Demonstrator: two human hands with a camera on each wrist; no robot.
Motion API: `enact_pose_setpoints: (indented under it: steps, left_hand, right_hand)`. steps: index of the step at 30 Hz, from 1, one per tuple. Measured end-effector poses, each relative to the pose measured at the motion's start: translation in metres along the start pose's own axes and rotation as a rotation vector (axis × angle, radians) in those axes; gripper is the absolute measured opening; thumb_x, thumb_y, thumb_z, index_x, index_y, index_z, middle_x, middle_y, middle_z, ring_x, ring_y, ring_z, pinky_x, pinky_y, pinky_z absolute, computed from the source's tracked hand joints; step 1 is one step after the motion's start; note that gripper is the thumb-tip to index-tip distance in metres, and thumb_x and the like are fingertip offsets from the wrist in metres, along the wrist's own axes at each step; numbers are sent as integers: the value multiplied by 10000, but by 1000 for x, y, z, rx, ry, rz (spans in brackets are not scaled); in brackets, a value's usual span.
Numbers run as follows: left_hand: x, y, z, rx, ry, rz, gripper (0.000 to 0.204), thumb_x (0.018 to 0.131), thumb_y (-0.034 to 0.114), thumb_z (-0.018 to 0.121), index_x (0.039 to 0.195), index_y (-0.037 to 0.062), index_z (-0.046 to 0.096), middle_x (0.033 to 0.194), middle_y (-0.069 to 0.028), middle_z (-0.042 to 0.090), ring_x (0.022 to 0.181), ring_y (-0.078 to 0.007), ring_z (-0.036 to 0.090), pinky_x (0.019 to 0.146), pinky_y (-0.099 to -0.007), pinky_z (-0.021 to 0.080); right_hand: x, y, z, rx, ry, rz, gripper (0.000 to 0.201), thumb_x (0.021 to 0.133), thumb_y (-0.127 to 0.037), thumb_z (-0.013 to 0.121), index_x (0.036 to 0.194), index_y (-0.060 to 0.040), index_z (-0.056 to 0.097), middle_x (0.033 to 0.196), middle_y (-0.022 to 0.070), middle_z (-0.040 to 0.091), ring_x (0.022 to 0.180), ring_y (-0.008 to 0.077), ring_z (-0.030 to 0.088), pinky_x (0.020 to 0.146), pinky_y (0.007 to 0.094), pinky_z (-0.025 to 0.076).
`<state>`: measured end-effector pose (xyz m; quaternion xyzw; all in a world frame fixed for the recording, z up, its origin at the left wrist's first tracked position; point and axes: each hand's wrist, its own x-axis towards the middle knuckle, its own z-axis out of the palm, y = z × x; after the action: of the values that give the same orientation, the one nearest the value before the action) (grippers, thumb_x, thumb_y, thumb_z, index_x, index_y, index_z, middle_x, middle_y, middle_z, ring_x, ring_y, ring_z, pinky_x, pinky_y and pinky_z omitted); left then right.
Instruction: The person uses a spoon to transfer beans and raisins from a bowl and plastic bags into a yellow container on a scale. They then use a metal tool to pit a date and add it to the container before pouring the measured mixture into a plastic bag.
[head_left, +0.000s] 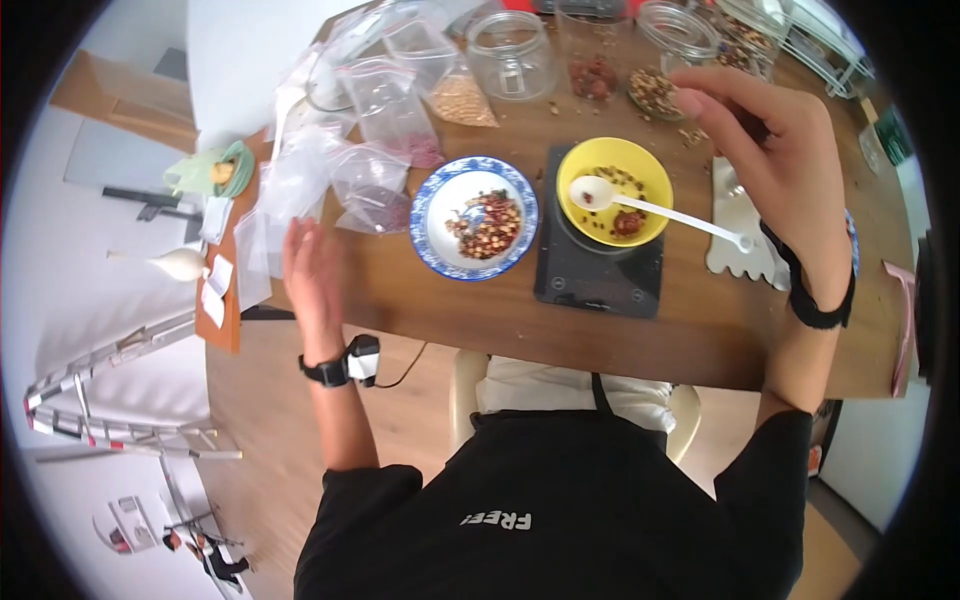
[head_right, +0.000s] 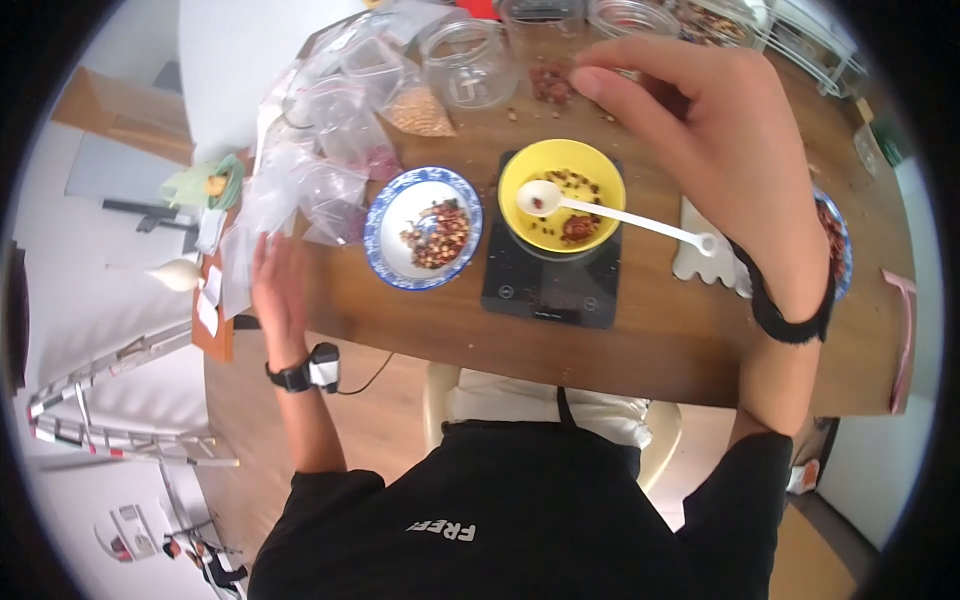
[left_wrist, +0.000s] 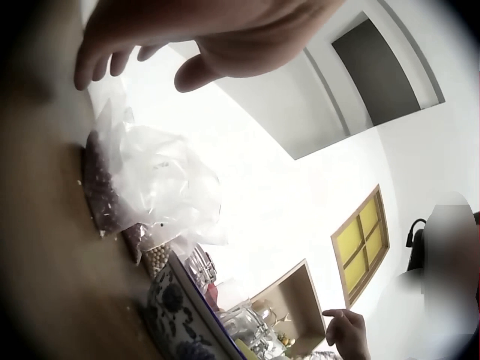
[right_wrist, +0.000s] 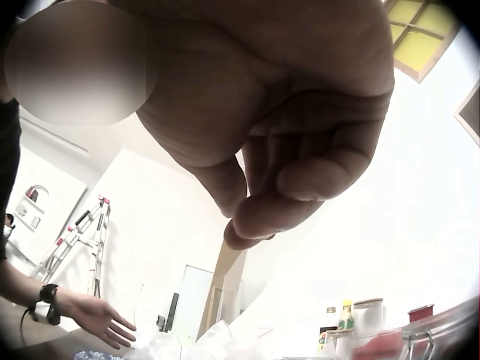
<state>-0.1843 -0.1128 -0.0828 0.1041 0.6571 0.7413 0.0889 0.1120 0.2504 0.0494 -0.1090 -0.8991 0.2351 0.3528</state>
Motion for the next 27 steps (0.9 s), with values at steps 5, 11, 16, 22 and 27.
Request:
enact_pose_setpoints:
  steps: [5,11,16,22,27]
  left_hand:
    - [-33,46,48,122,-56,244,559,1038,218,526,1526,16,345,1509,-198,439,1403,-303,430,1148,-465,339]
    - [-53,82,91,248,-398,332,577,1028,250,527,1512,-14,357,1449,-208,495,1354,-290,485,1111,-437,391]
    - [-51,81,123,240,-635,282,539,1021,225,549,1480,-19,406,1407,-191,538,1319,-267,513,1090,-416,413]
    - [-46,93,174,205,-806,275,467,1008,117,559,1448,-6,458,1352,-149,584,1286,-227,527,1074,-361,420]
    - [-38,97,215,308,-931,322,474,1016,197,528,1445,3,474,1318,-126,597,1212,-202,559,1022,-323,438]
  right_hand:
    - [-3,-7,-15,-84,-56,36,216,944,-143,713,1101,4,730,744,22,677,664,52,560,608,213,448]
    - [-18,-7,-23,-144,44,30,185,913,-159,724,1035,-21,740,817,65,701,682,131,595,631,258,472]
    - [-46,12,-28,-134,16,138,217,884,-196,748,1021,-28,729,905,116,705,736,228,640,649,329,500]
    - [-75,2,-18,-460,-73,43,373,845,-297,779,1083,-19,704,942,124,711,816,316,677,691,395,542]
    - [-85,-23,-13,-268,-141,26,376,819,-298,798,1090,-54,707,1003,104,707,839,302,685,703,383,555]
